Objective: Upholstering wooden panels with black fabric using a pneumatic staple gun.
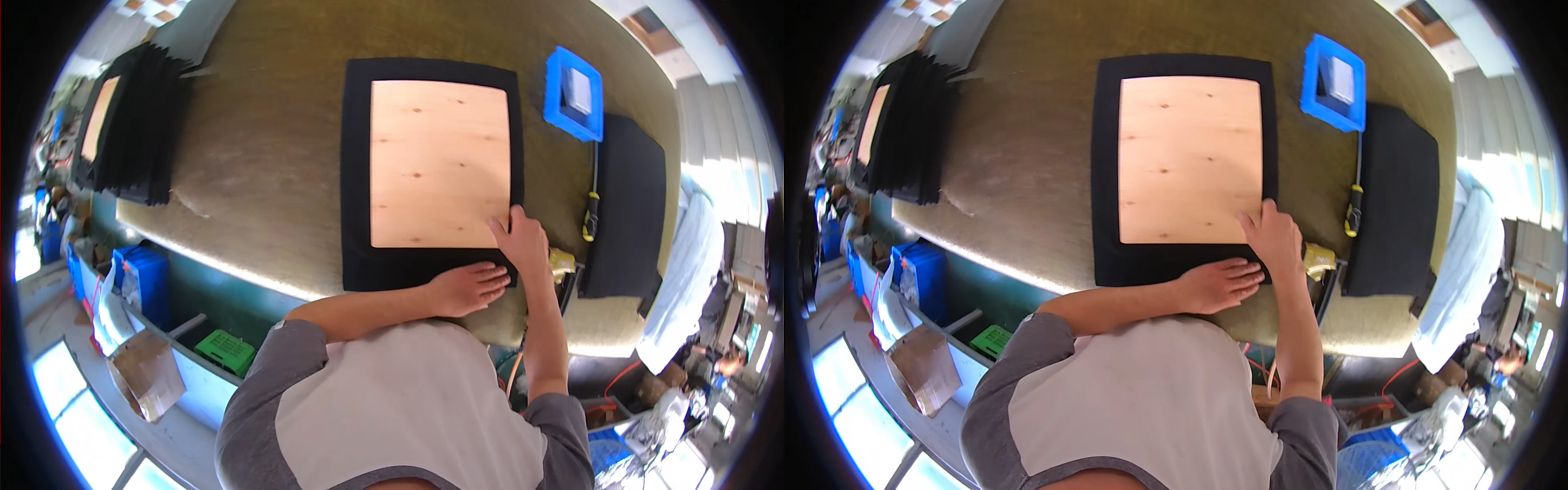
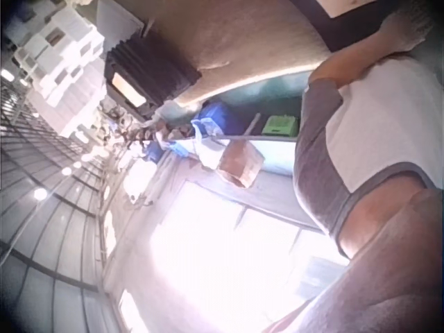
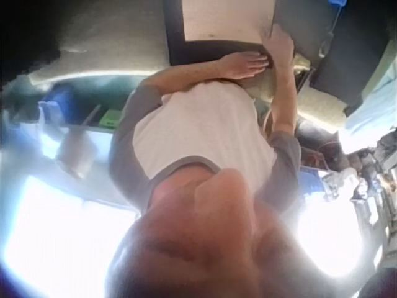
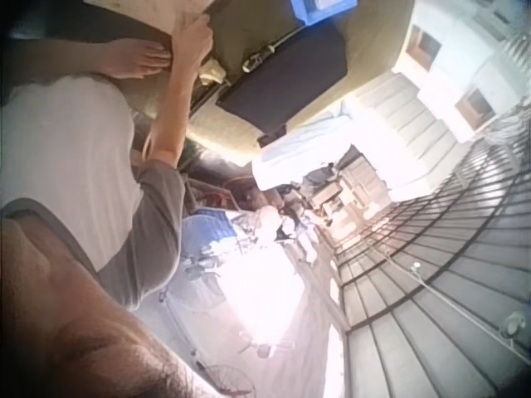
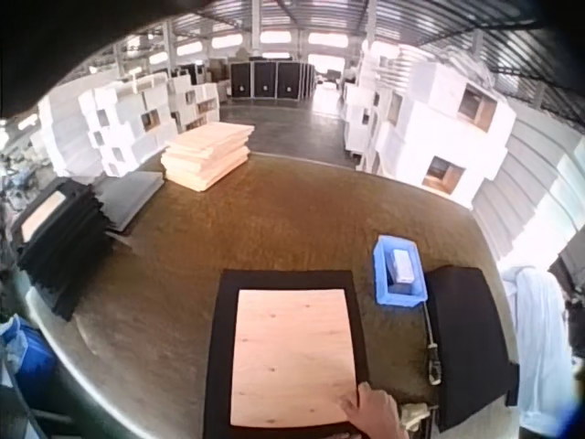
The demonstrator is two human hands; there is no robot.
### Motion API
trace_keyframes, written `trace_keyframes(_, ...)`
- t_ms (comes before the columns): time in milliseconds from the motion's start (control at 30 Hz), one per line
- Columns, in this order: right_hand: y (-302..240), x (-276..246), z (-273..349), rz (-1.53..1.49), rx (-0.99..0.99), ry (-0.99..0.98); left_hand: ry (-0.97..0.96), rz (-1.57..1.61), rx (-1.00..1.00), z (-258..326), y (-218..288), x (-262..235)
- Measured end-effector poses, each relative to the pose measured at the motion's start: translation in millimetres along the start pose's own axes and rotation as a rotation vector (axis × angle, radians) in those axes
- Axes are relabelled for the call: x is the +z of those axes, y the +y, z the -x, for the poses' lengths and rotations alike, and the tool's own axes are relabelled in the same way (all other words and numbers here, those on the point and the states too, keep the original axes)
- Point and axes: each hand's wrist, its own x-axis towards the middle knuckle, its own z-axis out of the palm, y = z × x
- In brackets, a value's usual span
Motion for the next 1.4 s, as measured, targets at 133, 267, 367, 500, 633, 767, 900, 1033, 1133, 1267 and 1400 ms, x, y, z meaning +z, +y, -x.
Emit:
trace_keyframes(133,7,-19,-6,0.069,-0.056,-0.005,0.054,-0.046,0.1,1,3,9)
trace_keyframes(267,-7,-44,-70,-0.094,-0.343,0.199,0.034,0.079,0.101,10,10,-8)
trace_keyframes(367,-9,-40,-163,-0.135,-0.497,0.339,0.071,0.407,0.046,5,5,-23)
trace_keyframes(500,-11,-38,-244,0.007,-0.519,0.449,0.425,0.15,-0.155,-39,-72,-93)
trace_keyframes(633,-21,-50,-272,0.075,-0.512,0.133,0.408,-0.225,-0.449,-60,-164,-83)
trace_keyframes(767,-13,-60,-254,-0.161,-0.553,-0.056,0.308,-0.193,-0.445,-62,-171,-88)
trace_keyframes(900,-4,-36,-211,0.086,-0.743,0.262,0.349,-0.3,-0.472,-64,-168,-81)
trace_keyframes(1033,-1,-11,-185,0.134,-0.718,0.431,0.363,-0.398,-0.426,-67,-179,-88)
trace_keyframes(1133,4,-16,-165,0.128,-0.689,0.473,0.22,-0.293,-0.483,-72,-197,-92)
trace_keyframes(1267,17,-40,-92,-0.055,-0.532,0.398,0.242,-0.277,-0.434,-68,-197,-89)
trace_keyframes(1400,39,-42,54,-0.179,0.106,0.424,0.229,-0.317,-0.448,-57,-195,-97)
